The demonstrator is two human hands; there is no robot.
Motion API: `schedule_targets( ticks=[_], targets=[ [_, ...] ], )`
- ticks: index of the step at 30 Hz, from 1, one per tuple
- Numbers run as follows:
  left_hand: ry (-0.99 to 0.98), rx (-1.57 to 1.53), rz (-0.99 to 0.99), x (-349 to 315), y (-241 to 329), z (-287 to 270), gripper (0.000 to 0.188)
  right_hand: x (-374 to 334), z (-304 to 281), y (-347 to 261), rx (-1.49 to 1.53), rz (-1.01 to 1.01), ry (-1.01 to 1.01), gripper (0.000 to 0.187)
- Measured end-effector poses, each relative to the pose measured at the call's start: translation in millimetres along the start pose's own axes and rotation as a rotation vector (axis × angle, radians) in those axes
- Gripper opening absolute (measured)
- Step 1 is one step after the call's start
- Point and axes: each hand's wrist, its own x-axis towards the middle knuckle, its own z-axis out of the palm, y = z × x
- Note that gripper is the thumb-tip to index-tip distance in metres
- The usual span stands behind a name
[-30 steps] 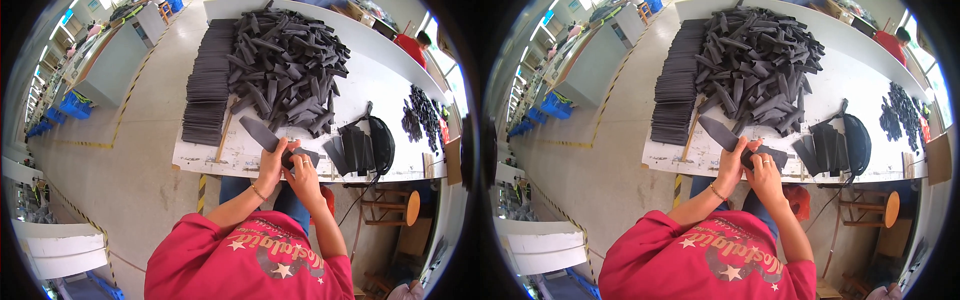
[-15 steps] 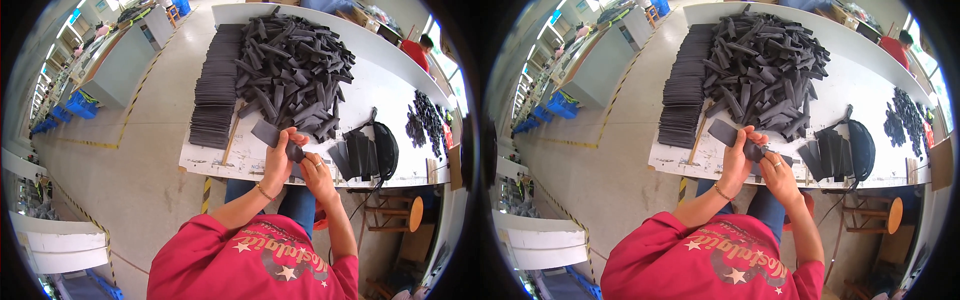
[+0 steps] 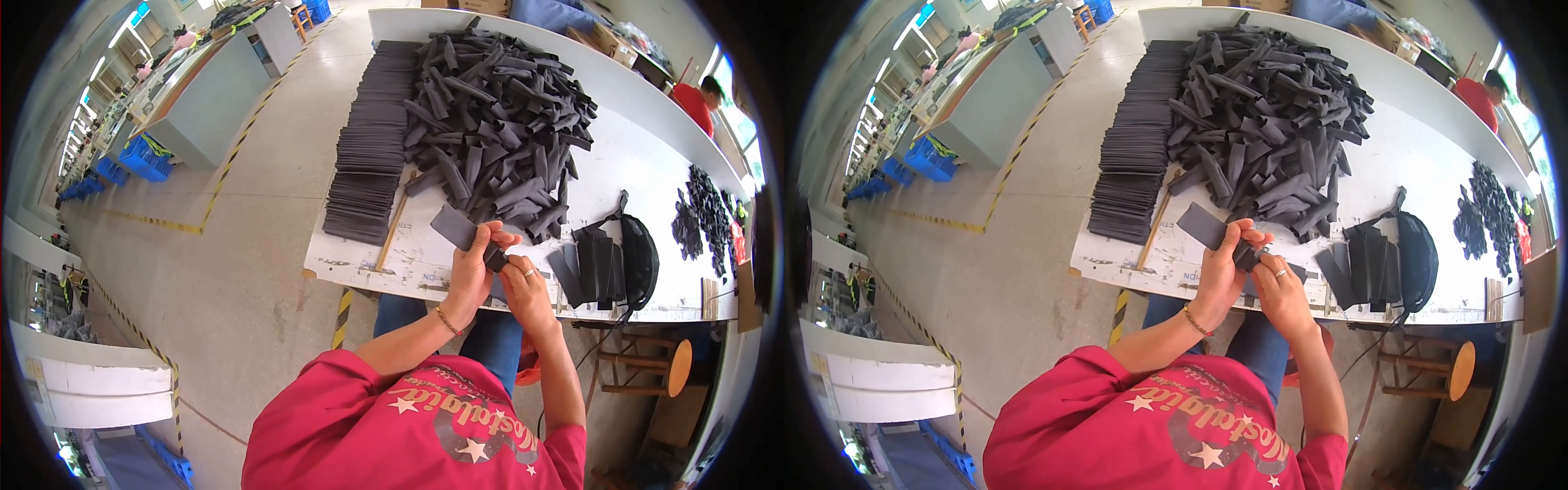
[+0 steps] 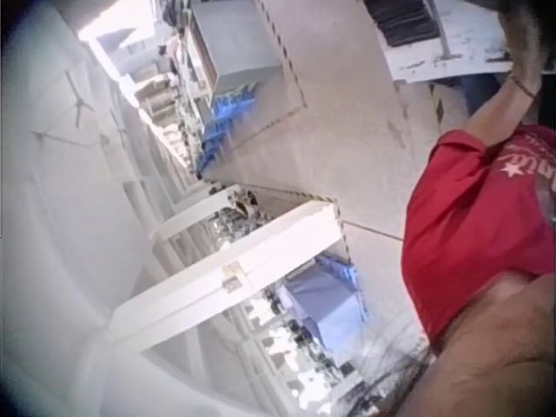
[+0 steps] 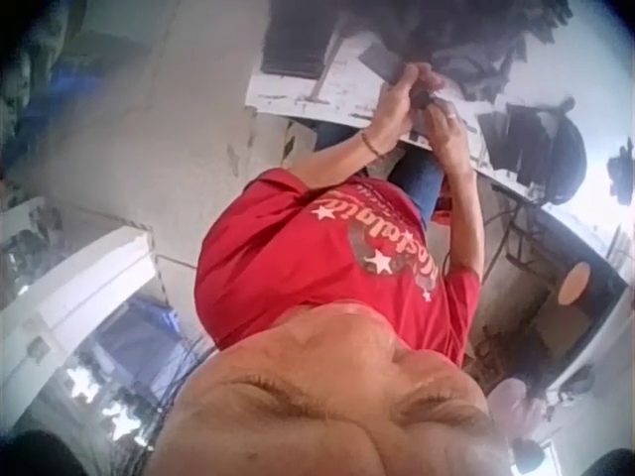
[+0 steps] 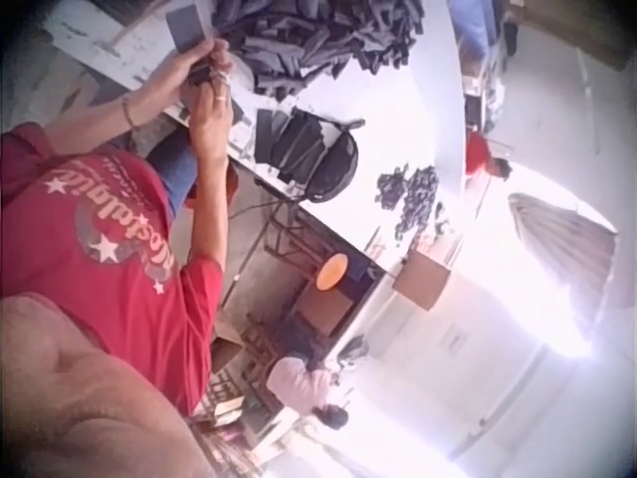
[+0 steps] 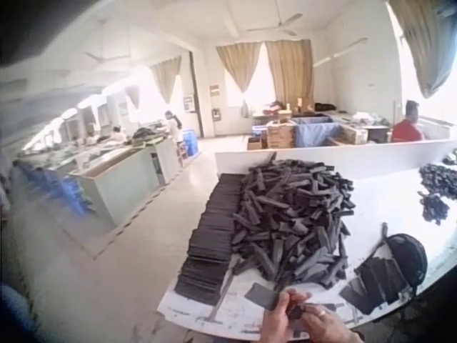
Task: Inspecting and sorting grey foam covers in a manufacturing facility.
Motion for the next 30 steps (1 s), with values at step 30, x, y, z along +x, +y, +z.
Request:
schedule_targets(
  ticks=[30],
  targets=[
    [0.019,0.095,0.081,15.3,19.3,-4.2,0.04,8.8,47.2,-21.2,0.771,0.848,0.495,0.01]
  ],
)
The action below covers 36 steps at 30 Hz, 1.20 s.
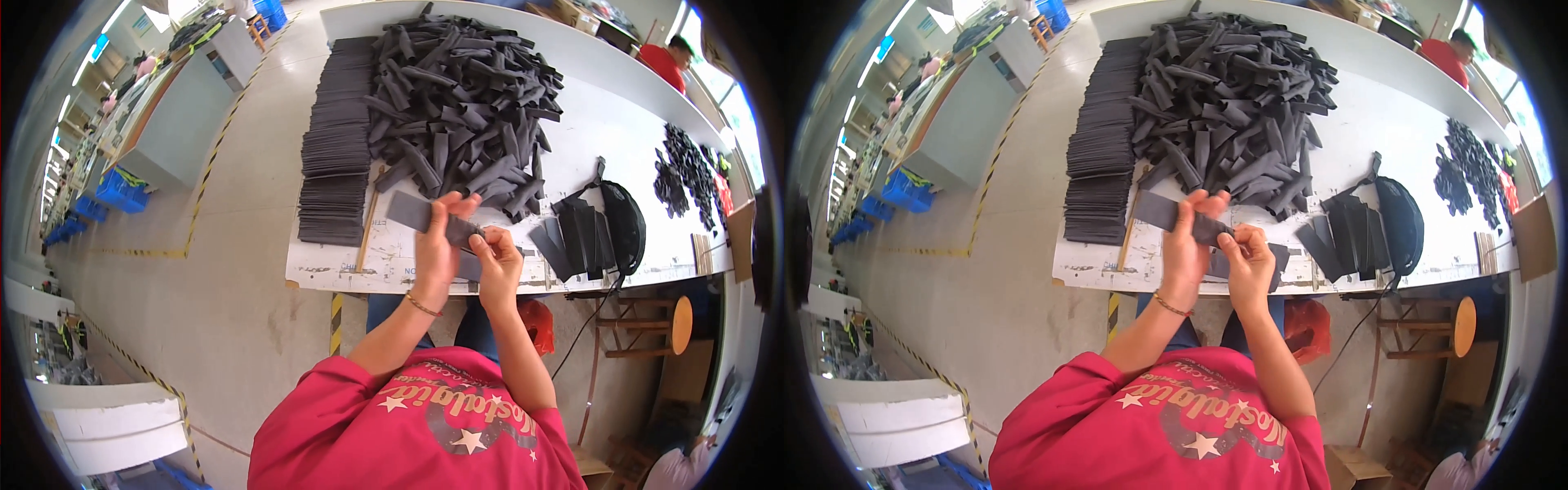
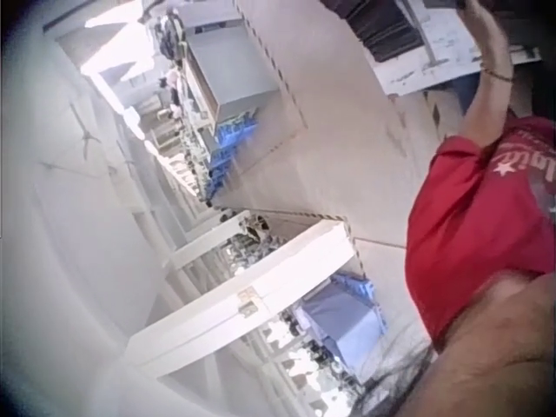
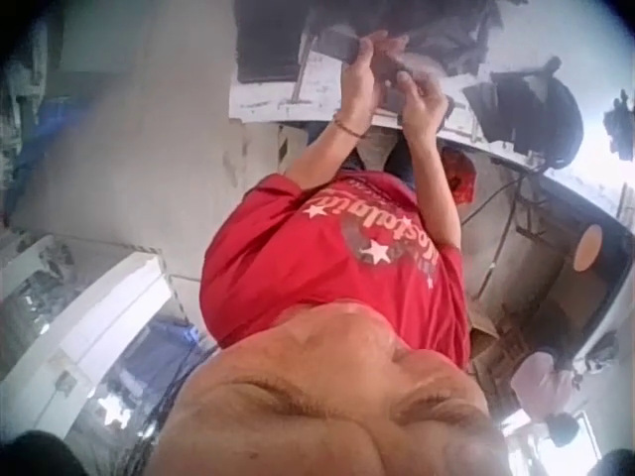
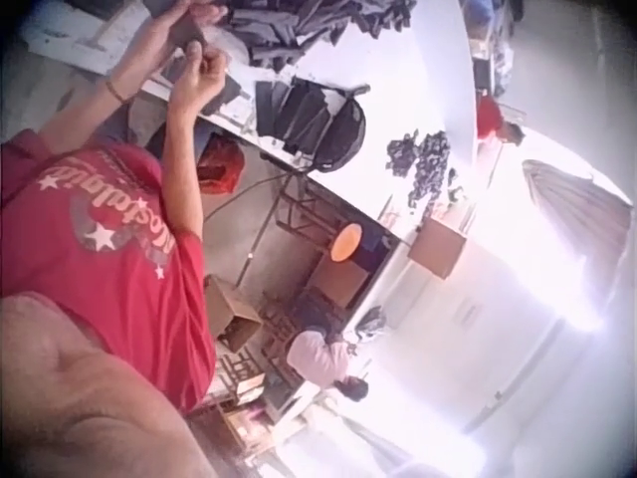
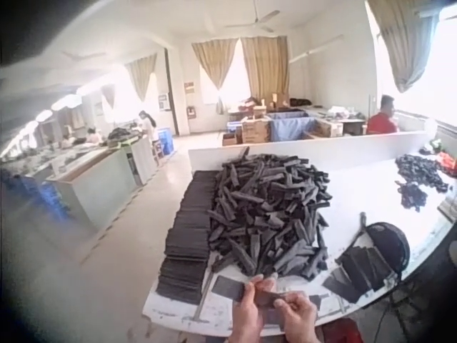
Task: Inspecting and sorting grey foam covers in a manufacturing facility.
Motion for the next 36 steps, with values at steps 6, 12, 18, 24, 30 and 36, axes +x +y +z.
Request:
schedule_targets(
  ticks=[6,12,18,24,30,36],
  targets=[
    [-0.016,-0.093,-0.01,3.5,6.1,-6.5,0.04,-7.3,-38.5,-4.7,0.173,0.085,0.084,0.009],
    [-0.06,-0.067,-0.067,-1.3,1.6,4.9,0.038,-9.0,-10.5,-22.1,0.101,0.078,-0.129,0.041],
    [-0.093,-0.159,0.168,31.4,31.2,-18.8,0.036,-1.2,-53.2,10.9,-0.075,0.146,-0.082,0.034],
    [-0.177,-0.13,0.069,23.6,24.5,-6.0,0.036,-0.2,-33.2,-16.0,0.027,0.101,-0.125,0.016],
    [-0.183,0.111,0.094,9.5,15.8,4.9,0.035,12.4,-6.6,-20.7,-0.153,0.002,0.021,0.015],
    [-0.324,0.406,0.267,5.4,17.2,5.9,0.034,11.3,2.9,-18.1,-0.217,-0.035,0.11,0.014]
  ],
)
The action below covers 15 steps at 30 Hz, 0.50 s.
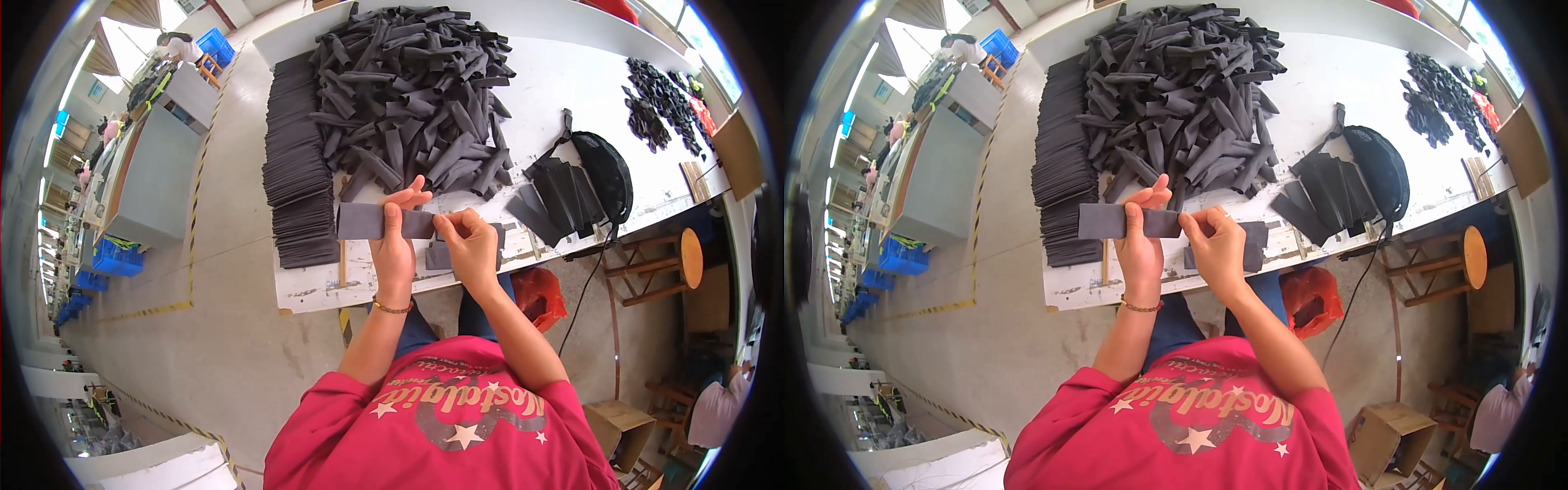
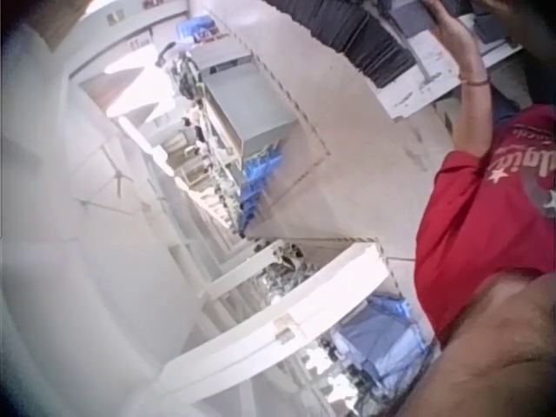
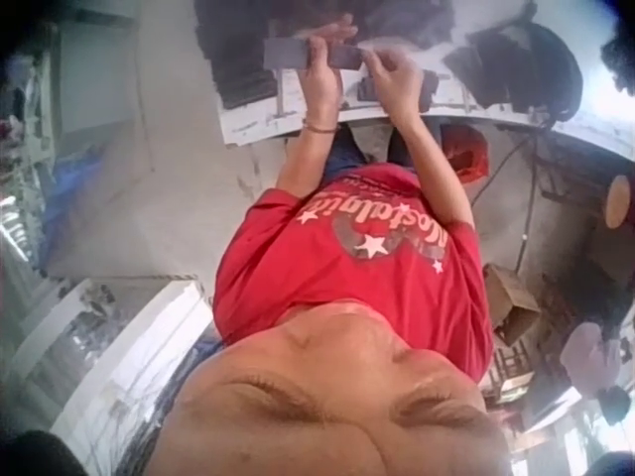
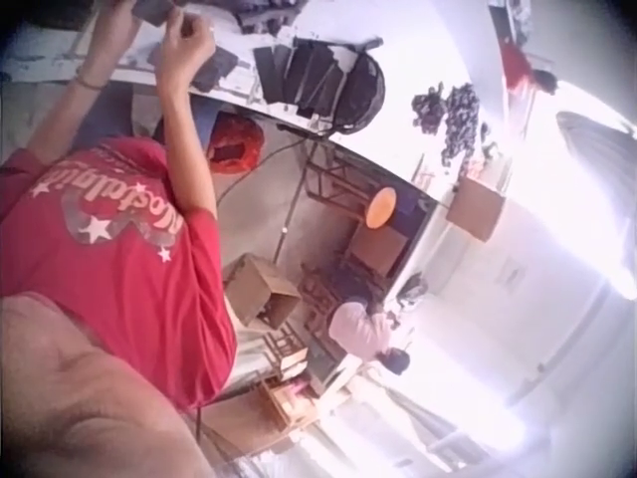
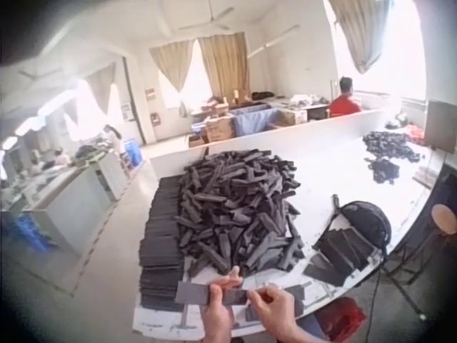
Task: Inspecting and sorting grey foam covers in a manufacturing facility.
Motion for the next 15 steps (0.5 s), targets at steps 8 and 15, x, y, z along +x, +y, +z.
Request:
schedule_targets(
  ticks=[8,15],
  targets=[
    [0.062,-0.091,-0.046,-2.8,0.2,1.3,0.034,-3.7,7.1,-5.6,-0.057,-0.068,0.091,0.012],
    [0.156,-0.456,-0.158,-0.1,-7.5,-9.9,0.034,-2.1,-16.0,0.5,0.394,0.401,-0.289,0.021]
  ],
)
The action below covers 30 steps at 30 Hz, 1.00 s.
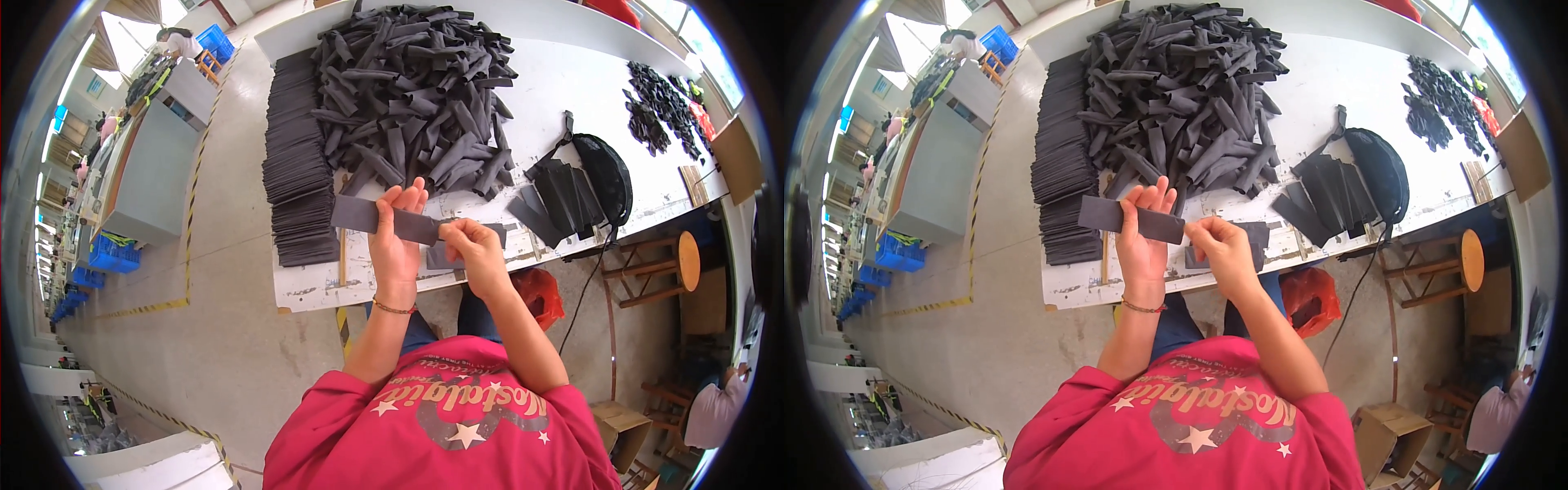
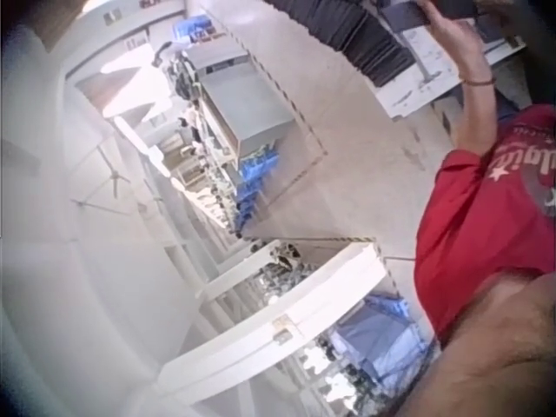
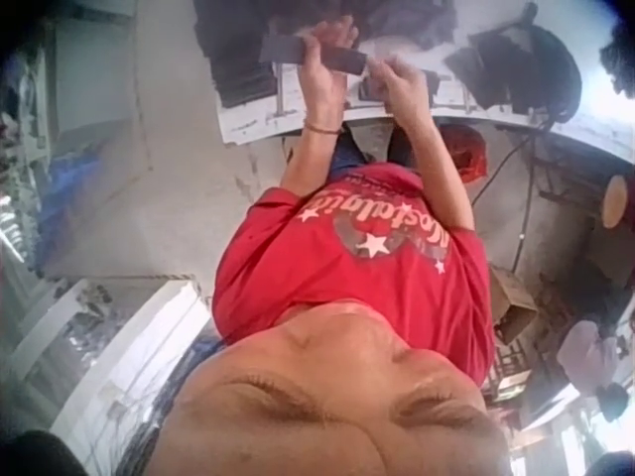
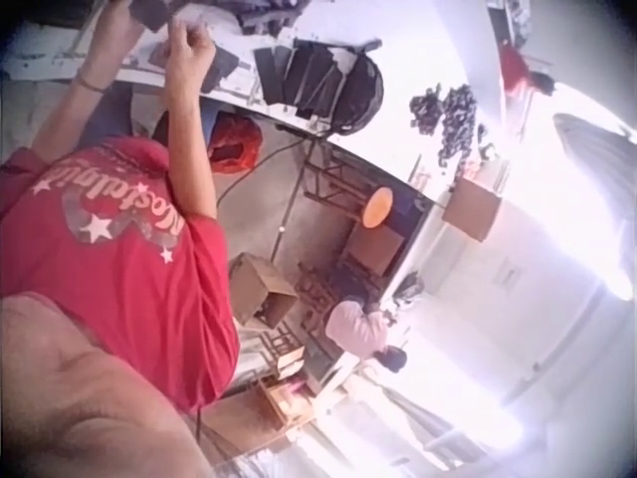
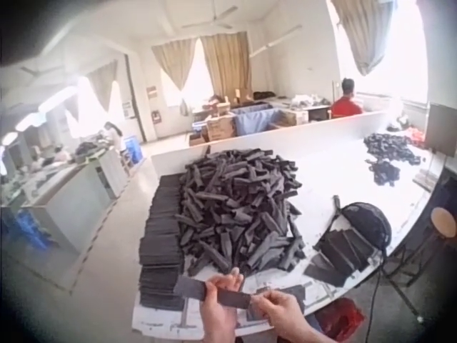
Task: Inspecting and sorting grey foam covers in a manufacturing facility.
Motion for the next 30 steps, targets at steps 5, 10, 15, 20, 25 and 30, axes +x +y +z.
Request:
schedule_targets(
  ticks=[5,10,15,20,25,30],
  targets=[
    [-0.059,-0.068,-0.057,2.7,-0.9,-8.5,0.034,-3.3,16.3,-10.3,0.078,-0.188,0.145,0.024],
    [-0.066,-0.021,-0.072,1.8,-4.9,-10.9,0.033,-2.9,13.8,11.8,-0.165,-0.338,0.138,0.012],
    [-0.065,-0.091,-0.143,0.0,-8.1,-10.9,0.029,-10.7,12.2,21.1,-0.032,-0.387,0.15,0.012],
    [-0.05,-0.168,-0.131,4.0,-0.4,-6.4,0.031,-16.2,27.0,3.1,-0.114,-0.295,0.063,0.007],
    [-0.059,-0.173,-0.221,-0.3,4.3,4.6,0.04,-13.5,11.4,18.2,-0.499,-0.609,0.159,0.016],
    [0.231,0.012,-0.522,-10.8,-2.9,-36.2,0.033,0.0,-22.0,4.2,-0.924,-1.233,0.228,0.04]
  ],
)
